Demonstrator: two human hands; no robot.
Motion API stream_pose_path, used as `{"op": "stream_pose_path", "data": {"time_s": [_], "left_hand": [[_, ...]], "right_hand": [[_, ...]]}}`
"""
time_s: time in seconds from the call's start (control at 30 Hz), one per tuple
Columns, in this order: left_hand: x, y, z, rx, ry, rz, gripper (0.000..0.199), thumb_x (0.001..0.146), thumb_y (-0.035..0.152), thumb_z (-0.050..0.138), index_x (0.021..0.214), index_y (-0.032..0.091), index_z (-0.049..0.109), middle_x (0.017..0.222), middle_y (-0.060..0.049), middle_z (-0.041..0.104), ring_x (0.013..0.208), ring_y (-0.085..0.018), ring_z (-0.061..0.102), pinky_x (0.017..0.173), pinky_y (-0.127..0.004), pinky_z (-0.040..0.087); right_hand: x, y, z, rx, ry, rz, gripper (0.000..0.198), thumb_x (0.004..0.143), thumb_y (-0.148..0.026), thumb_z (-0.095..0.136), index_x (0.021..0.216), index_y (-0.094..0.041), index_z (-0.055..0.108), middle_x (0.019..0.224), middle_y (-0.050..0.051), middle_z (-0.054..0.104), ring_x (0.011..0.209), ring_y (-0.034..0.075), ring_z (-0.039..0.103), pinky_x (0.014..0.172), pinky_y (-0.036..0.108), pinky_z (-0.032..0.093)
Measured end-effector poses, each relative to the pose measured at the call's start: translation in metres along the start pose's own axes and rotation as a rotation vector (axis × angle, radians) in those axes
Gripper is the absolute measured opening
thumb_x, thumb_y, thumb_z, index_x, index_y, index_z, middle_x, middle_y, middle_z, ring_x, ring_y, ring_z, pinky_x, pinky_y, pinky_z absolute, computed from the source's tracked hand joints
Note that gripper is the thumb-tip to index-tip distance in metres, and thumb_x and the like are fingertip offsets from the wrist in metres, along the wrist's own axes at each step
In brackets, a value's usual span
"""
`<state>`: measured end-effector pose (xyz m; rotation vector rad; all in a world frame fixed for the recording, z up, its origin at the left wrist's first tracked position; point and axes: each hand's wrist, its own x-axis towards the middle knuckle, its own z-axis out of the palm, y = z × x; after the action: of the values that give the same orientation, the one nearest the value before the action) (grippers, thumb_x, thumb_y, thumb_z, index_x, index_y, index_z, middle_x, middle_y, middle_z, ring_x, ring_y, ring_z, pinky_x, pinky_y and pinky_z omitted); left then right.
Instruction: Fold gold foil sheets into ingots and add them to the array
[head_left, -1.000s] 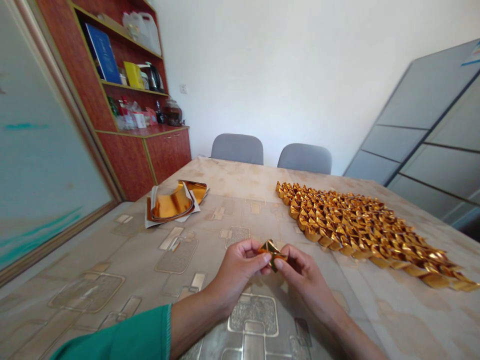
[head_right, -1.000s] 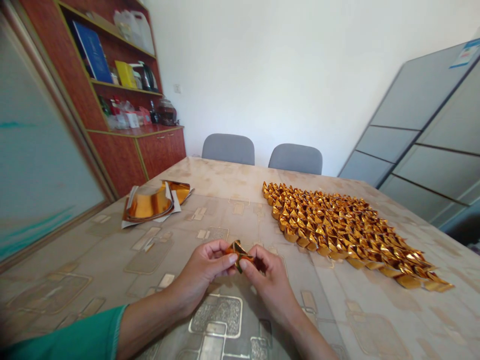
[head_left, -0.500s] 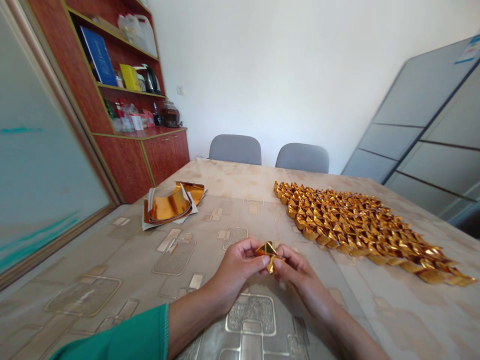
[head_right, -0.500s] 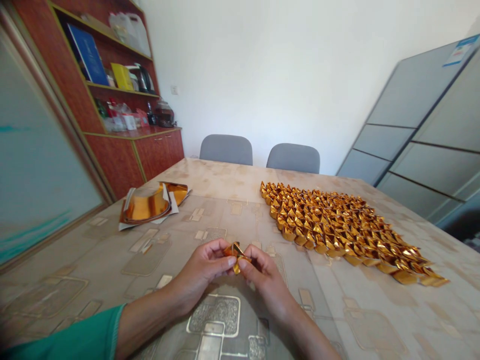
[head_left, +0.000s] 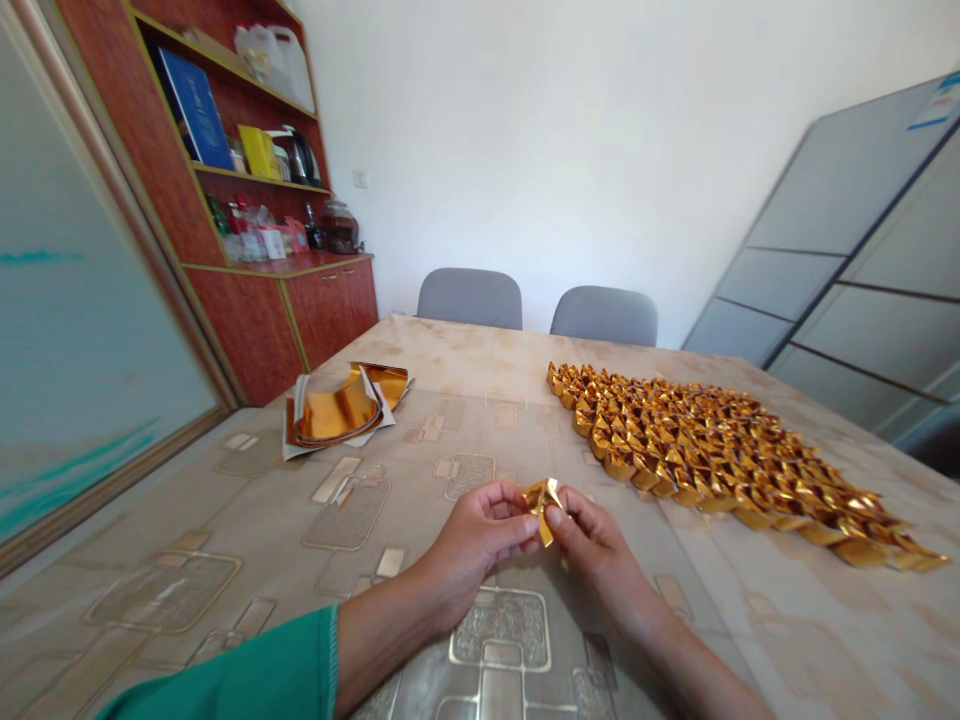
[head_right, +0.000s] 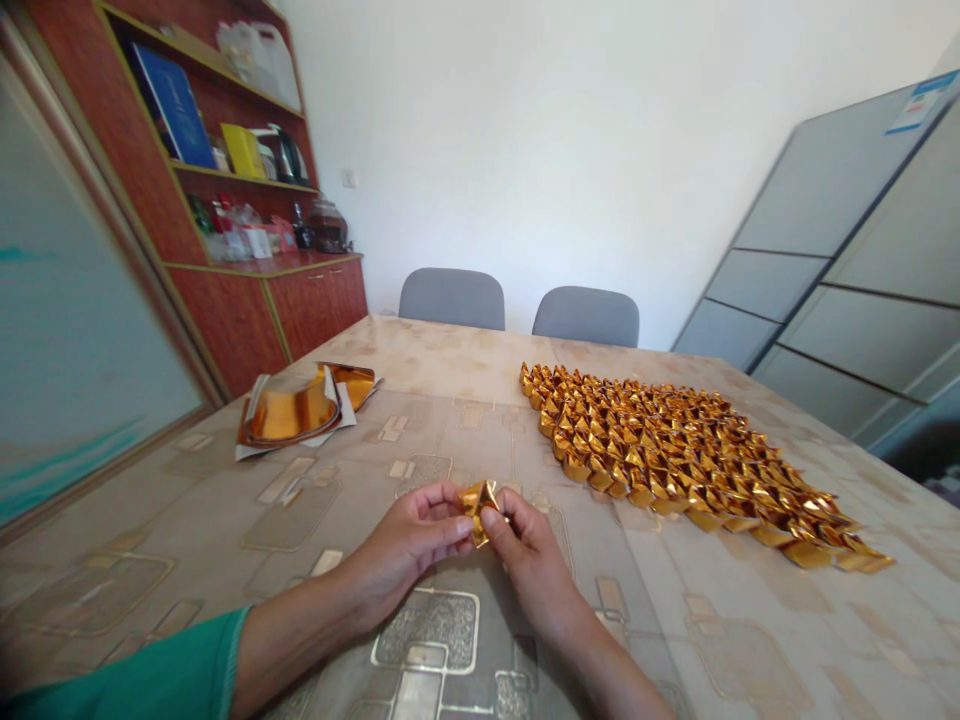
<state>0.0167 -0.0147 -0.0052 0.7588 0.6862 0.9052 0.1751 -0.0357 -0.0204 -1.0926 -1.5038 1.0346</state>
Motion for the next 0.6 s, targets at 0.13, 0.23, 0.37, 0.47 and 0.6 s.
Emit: {"op": "stream_pose_path", "data": {"time_s": [0.13, 0.23, 0.37, 0.47, 0.6], "left_hand": [[0.0012, 0.0016, -0.0015, 0.111, 0.071, 0.073, 0.026, 0.058, 0.015, 0.083, 0.075, 0.013, 0.063, 0.067, 0.0, 0.065, 0.06, -0.01, 0.058, 0.062, -0.021, 0.044], [0.0016, 0.0037, -0.0033, 0.151, 0.095, 0.157, 0.021, 0.06, 0.015, 0.08, 0.072, 0.013, 0.063, 0.064, 0.001, 0.064, 0.06, -0.009, 0.057, 0.06, -0.02, 0.043], [0.0026, 0.0064, -0.0045, 0.101, 0.113, 0.145, 0.028, 0.057, 0.018, 0.084, 0.071, 0.014, 0.06, 0.064, 0.002, 0.065, 0.059, -0.009, 0.057, 0.06, -0.02, 0.044], [0.0026, 0.0076, -0.004, 0.044, 0.076, 0.09, 0.032, 0.058, 0.024, 0.086, 0.075, 0.014, 0.062, 0.071, 0.0, 0.068, 0.064, -0.01, 0.061, 0.066, -0.022, 0.048], [0.0016, 0.0078, -0.0048, 0.022, 0.052, 0.109, 0.032, 0.063, 0.032, 0.085, 0.076, 0.013, 0.063, 0.073, -0.002, 0.069, 0.065, -0.011, 0.063, 0.068, -0.024, 0.051]], "right_hand": [[-0.0006, -0.0051, 0.0015, -0.075, 0.001, -0.005, 0.034, 0.092, -0.049, 0.051, 0.072, -0.023, 0.054, 0.07, 0.0, 0.051, 0.068, 0.018, 0.046, 0.062, 0.028, 0.037], [-0.0005, -0.0054, 0.0011, -0.044, -0.007, 0.013, 0.038, 0.092, -0.051, 0.051, 0.068, -0.022, 0.05, 0.063, -0.003, 0.045, 0.061, 0.016, 0.04, 0.056, 0.027, 0.032], [0.0004, -0.001, -0.0017, -0.056, -0.003, 0.014, 0.037, 0.091, -0.05, 0.052, 0.066, -0.022, 0.049, 0.062, -0.003, 0.041, 0.059, 0.015, 0.037, 0.055, 0.027, 0.029], [0.0012, 0.0003, -0.0038, -0.067, 0.009, -0.003, 0.033, 0.091, -0.047, 0.053, 0.071, -0.022, 0.052, 0.067, -0.002, 0.045, 0.063, 0.016, 0.04, 0.057, 0.027, 0.03], [0.0009, -0.0024, -0.0043, -0.055, 0.004, 0.001, 0.034, 0.09, -0.048, 0.053, 0.069, -0.022, 0.05, 0.065, -0.003, 0.042, 0.062, 0.016, 0.038, 0.057, 0.027, 0.029]]}}
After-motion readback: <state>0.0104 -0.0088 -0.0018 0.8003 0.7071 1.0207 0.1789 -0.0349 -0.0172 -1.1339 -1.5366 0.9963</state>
